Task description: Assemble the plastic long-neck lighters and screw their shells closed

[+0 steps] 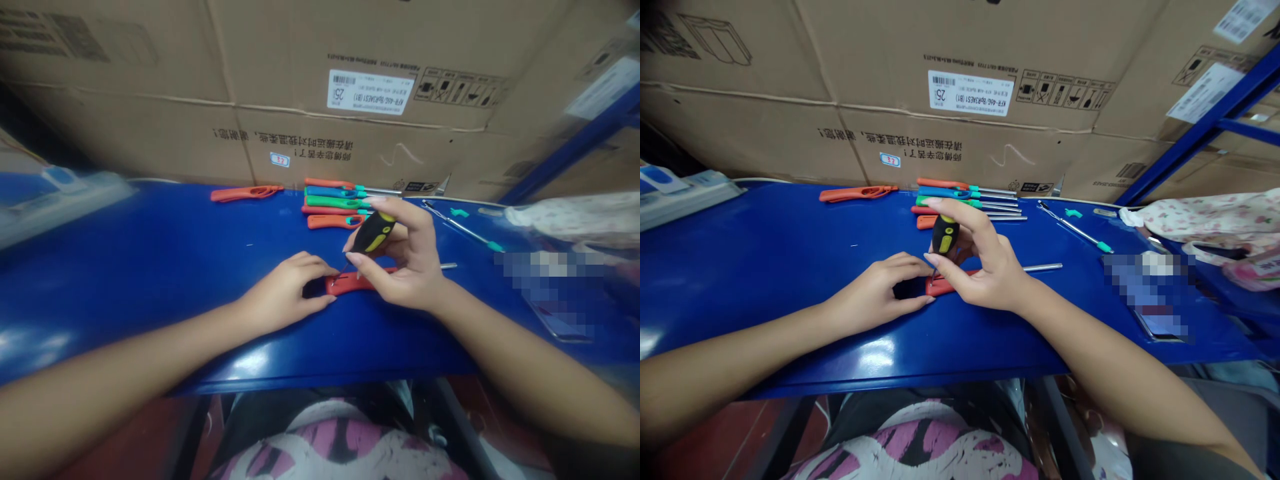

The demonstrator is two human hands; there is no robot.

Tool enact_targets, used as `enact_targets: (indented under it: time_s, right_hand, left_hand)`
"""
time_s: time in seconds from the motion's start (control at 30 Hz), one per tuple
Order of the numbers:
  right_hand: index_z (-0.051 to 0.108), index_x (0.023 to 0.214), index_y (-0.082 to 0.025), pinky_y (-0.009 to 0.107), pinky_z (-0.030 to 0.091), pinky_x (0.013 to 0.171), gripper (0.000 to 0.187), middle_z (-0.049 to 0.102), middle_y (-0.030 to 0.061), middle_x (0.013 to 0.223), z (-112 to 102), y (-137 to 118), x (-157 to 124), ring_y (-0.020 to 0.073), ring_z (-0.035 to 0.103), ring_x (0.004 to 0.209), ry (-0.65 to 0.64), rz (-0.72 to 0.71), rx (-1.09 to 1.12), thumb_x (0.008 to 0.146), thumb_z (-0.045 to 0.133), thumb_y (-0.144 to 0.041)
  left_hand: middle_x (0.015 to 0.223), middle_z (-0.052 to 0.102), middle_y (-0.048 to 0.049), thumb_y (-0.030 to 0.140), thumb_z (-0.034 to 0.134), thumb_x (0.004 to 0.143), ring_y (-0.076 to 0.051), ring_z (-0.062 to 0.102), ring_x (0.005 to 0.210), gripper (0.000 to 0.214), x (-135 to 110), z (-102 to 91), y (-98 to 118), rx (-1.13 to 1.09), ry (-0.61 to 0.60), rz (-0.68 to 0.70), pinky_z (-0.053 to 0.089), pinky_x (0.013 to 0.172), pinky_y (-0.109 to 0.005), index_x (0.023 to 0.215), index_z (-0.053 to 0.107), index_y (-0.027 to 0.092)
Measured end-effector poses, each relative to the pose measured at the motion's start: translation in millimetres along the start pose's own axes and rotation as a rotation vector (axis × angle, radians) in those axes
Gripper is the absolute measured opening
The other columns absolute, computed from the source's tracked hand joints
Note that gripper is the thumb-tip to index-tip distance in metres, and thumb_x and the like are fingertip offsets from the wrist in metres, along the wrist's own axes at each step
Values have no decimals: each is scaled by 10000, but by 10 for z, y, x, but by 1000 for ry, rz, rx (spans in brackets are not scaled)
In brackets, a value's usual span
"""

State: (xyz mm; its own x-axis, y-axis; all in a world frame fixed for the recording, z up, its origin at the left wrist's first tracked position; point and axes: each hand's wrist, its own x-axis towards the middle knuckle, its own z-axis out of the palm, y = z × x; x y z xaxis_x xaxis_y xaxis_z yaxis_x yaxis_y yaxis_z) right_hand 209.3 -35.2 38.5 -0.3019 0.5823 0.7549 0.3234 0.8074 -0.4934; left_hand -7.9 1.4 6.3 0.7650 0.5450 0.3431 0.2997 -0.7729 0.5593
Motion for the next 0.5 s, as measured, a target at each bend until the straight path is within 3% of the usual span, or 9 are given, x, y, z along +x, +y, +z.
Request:
enact_targets:
  time_s: [0.5]
  right_hand:
    - [369, 1466, -290, 259, 655, 602, 710, 573, 109, 1403, 13, -13, 8, 152, 712, 879, -20, -15, 27, 861, 683, -92]
  left_hand:
    - [1119, 726, -88, 234, 735, 865, -241, 643, 1065, 313, 8, -6, 24, -6, -12, -15, 520, 963, -399, 1163, 692, 150]
